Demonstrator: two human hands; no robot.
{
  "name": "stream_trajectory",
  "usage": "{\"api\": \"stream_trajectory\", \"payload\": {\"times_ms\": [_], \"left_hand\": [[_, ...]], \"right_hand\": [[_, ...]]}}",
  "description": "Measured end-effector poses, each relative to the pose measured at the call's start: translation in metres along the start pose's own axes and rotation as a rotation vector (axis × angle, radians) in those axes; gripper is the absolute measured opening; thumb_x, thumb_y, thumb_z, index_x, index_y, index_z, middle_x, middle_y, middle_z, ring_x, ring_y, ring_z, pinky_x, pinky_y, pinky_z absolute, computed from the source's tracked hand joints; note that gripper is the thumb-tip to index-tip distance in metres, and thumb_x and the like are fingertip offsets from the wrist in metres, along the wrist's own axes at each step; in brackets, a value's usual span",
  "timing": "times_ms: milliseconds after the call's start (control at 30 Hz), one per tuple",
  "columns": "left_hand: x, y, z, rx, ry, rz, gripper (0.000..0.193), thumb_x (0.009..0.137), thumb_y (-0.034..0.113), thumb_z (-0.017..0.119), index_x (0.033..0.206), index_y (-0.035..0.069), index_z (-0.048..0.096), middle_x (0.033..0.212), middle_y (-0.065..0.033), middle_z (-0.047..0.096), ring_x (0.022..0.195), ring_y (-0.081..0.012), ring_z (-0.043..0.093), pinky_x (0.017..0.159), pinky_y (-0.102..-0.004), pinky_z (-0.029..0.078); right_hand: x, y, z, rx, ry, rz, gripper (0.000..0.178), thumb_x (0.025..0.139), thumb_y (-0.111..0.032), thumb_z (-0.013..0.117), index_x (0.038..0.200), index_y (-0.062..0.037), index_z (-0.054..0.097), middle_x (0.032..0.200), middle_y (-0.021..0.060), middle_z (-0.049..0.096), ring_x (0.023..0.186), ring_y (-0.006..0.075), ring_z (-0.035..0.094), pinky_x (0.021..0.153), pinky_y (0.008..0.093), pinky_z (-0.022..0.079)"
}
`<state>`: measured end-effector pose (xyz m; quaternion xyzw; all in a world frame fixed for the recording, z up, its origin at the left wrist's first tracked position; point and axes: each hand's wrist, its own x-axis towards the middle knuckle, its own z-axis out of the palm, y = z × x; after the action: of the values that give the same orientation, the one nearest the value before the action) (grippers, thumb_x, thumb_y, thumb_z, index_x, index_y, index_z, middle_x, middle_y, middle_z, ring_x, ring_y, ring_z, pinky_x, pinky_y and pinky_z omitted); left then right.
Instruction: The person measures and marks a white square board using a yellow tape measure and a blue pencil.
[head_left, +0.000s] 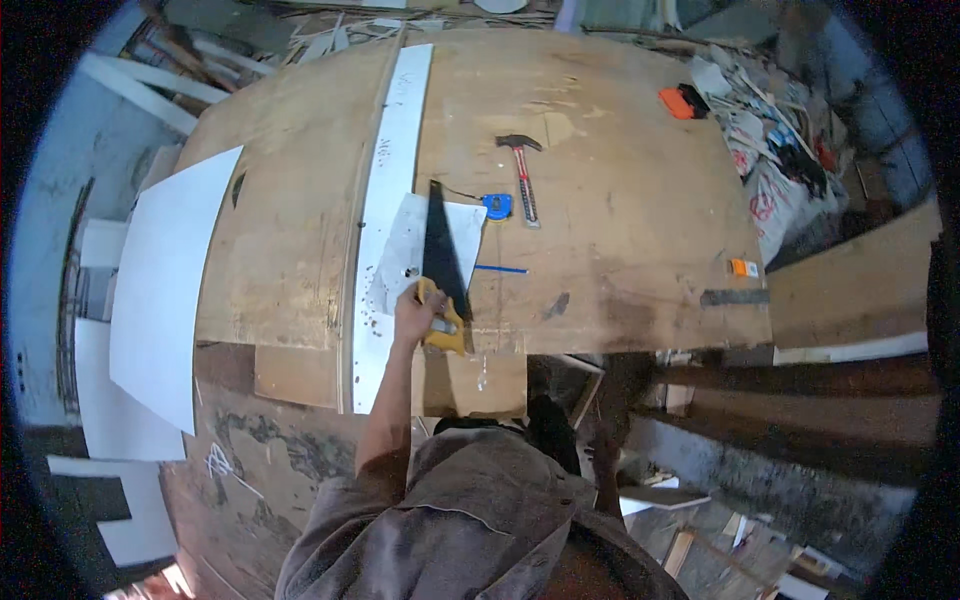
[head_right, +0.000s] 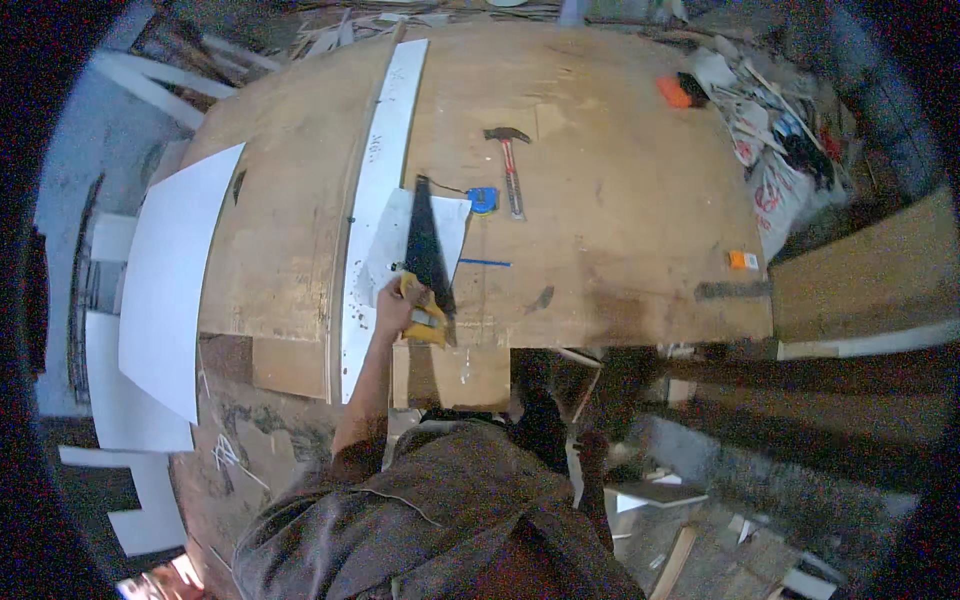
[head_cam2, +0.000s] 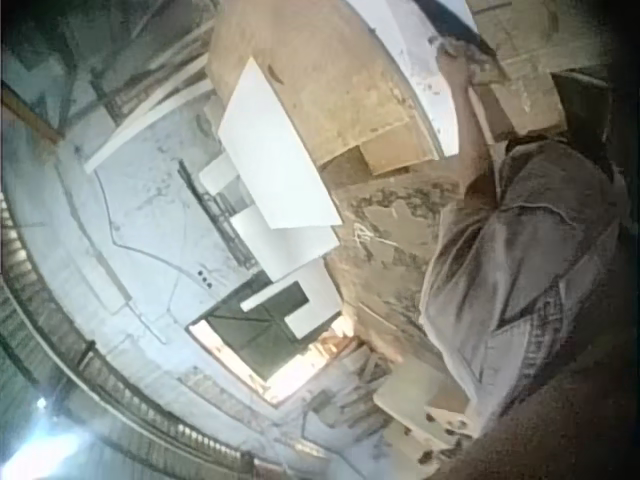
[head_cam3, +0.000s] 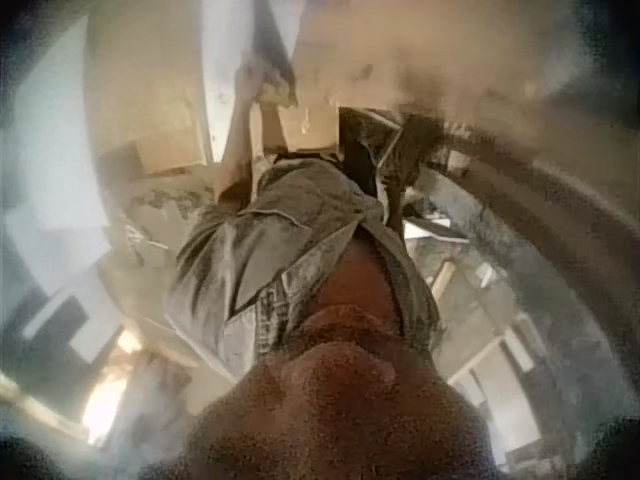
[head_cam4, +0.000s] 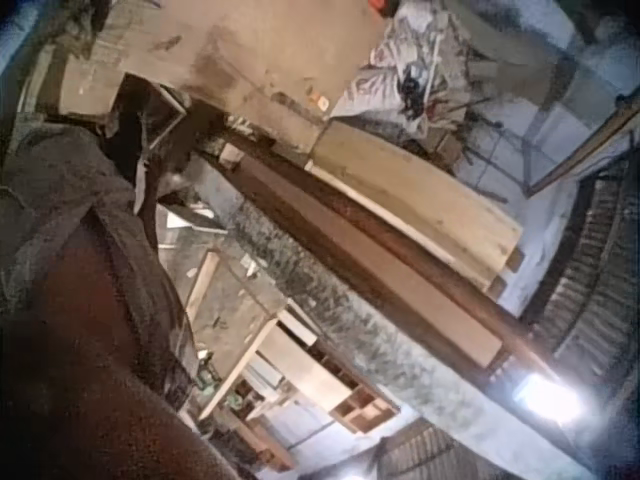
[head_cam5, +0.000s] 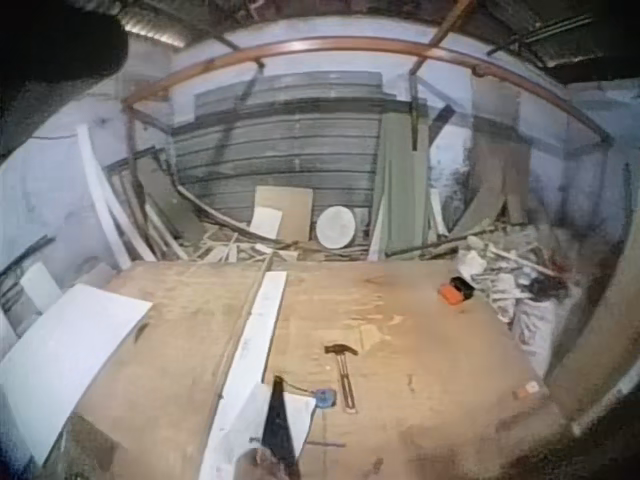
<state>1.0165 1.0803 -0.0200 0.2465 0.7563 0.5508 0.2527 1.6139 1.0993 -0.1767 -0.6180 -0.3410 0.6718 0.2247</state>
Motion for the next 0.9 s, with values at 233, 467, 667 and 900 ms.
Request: {"api": "stream_trajectory", "payload": {"times_ms": [233, 467, 667, 900], "left_hand": [[-0.062, 0.007, 0.038, 0.520, 0.274, 0.094, 0.044, 0.086, 0.015, 0.071, 0.124, -0.008, 0.065, 0.106, -0.0267, 0.072, 0.094, -0.0437, 0.070, 0.087, -0.0452, 0.056], [-0.115, 0.033, 0.068, 0.502, 0.276, -0.005, 0.028, 0.086, 0.016, 0.069, 0.108, -0.002, 0.066, 0.104, -0.0258, 0.067, 0.099, -0.0457, 0.063, 0.091, -0.0510, 0.050], [-0.201, 0.036, 0.082, 0.507, 0.511, -0.067, 0.032, 0.091, 0.018, 0.067, 0.119, 0.001, 0.064, 0.118, -0.0244, 0.064, 0.108, -0.0429, 0.062, 0.095, -0.0483, 0.050], [-0.379, -0.029, 0.116, 0.255, 0.861, -0.734, 0.037, 0.092, 0.026, 0.067, 0.121, 0.003, 0.070, 0.115, -0.0216, 0.071, 0.104, -0.0391, 0.070, 0.092, -0.0452, 0.054]], "right_hand": [[0.076, -0.182, 0.063, -0.417, -0.425, -0.719, 0.016, 0.099, -0.012, 0.060, 0.101, 0.0008, 0.069, 0.087, 0.0065, 0.069, 0.076, 0.0168, 0.064, 0.072, 0.0319, 0.052], [0.121, -0.376, 0.209, -1.008, -0.510, -1.052, 0.019, 0.093, -0.017, 0.066, 0.108, -0.0048, 0.069, 0.098, 0.0159, 0.072, 0.092, 0.0340, 0.071, 0.082, 0.0418, 0.056], [0.156, -0.362, 0.359, -1.174, -0.663, -1.380, 0.037, 0.089, -0.030, 0.072, 0.120, -0.0107, 0.067, 0.126, 0.0170, 0.066, 0.114, 0.0364, 0.064, 0.097, 0.0470, 0.051], [0.169, -0.334, 0.371, -1.250, -0.837, -1.468, 0.020, 0.093, -0.019, 0.065, 0.101, -0.0008, 0.062, 0.098, 0.0218, 0.064, 0.096, 0.0451, 0.062, 0.081, 0.0538, 0.049]]}}
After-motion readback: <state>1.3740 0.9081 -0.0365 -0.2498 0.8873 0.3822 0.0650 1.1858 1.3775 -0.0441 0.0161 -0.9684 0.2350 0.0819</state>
